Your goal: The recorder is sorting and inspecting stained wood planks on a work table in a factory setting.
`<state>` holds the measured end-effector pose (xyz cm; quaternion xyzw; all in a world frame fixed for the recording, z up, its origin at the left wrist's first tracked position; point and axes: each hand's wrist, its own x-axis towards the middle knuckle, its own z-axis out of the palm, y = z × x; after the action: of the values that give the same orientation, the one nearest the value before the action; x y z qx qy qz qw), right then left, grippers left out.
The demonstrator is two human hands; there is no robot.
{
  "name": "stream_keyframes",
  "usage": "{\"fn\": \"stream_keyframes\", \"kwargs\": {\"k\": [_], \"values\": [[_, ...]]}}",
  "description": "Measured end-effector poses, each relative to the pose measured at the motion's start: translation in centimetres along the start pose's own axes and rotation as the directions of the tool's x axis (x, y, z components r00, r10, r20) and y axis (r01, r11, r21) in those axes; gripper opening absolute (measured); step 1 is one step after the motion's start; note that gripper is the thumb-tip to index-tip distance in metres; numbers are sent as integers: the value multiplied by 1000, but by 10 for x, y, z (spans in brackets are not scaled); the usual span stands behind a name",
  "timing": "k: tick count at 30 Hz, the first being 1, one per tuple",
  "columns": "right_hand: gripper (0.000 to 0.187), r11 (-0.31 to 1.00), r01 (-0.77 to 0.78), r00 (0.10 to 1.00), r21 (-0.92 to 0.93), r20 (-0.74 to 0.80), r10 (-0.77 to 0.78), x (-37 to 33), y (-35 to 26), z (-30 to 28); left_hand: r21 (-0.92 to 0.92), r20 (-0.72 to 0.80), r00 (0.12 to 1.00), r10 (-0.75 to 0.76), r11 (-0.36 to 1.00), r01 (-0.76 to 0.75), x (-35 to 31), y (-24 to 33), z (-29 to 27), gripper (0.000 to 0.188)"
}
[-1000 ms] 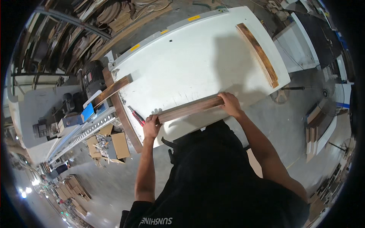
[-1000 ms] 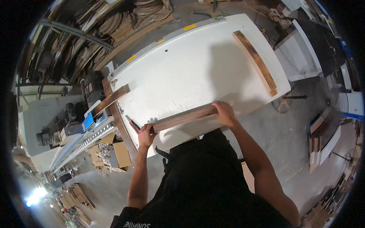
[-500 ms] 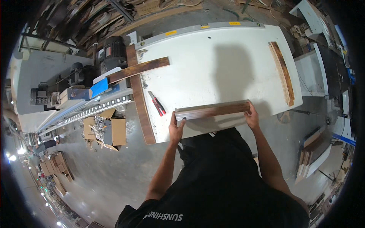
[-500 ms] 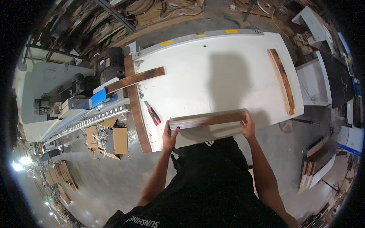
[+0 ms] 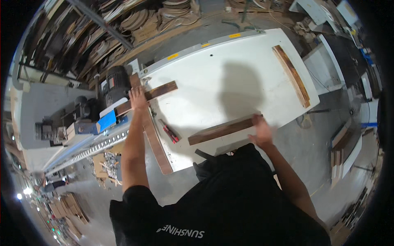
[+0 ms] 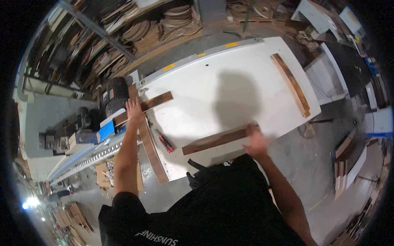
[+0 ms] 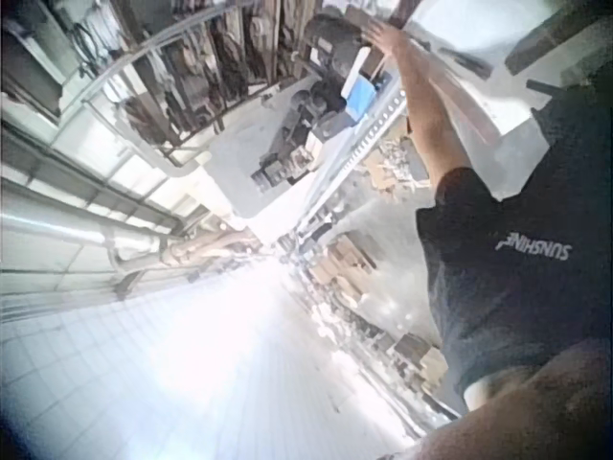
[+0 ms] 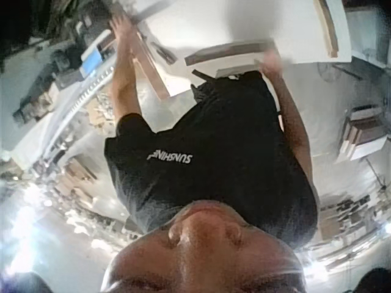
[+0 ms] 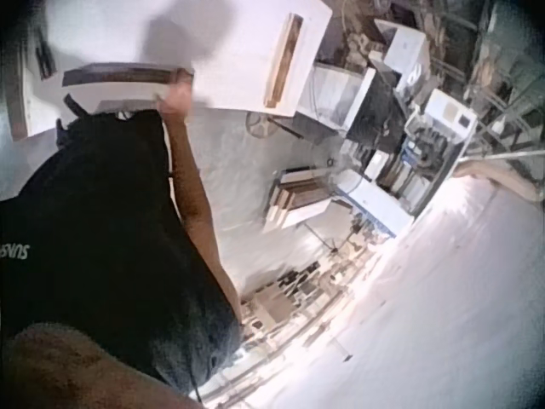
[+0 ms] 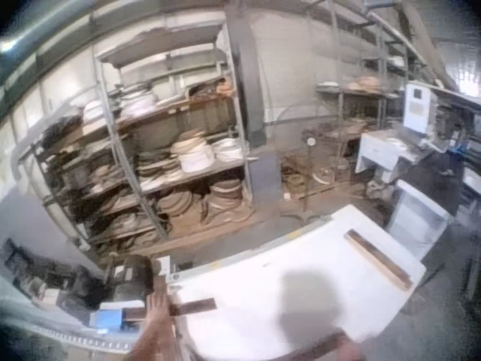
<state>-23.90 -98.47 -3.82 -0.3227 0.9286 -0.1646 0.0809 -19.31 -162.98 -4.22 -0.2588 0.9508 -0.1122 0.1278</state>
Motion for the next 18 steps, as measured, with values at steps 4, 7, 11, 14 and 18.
{"fn": "stream_keyframes", "kwargs": {"k": [4,7,11,14,18], "values": [[104,979,202,967,-38,166,-193,28,-39,23,237,332,929,164,939,-251,46,-6,6,72],[109,970,196,965,-142,201,-166,44,-57,39,-212,184,924,334,932,-295,32,48,-1,87],[97,978,98,994,-182,59,-89,39,-41,68,-340,114,781,614,763,-550,-33,212,-40,88],[91,976,120,992,-184,-15,-125,39,-43,67,-410,109,765,635,730,-547,-91,281,-50,73],[83,975,140,986,-174,-66,-154,37,-42,66,-536,-38,729,684,601,-592,-145,309,-35,47]]}}
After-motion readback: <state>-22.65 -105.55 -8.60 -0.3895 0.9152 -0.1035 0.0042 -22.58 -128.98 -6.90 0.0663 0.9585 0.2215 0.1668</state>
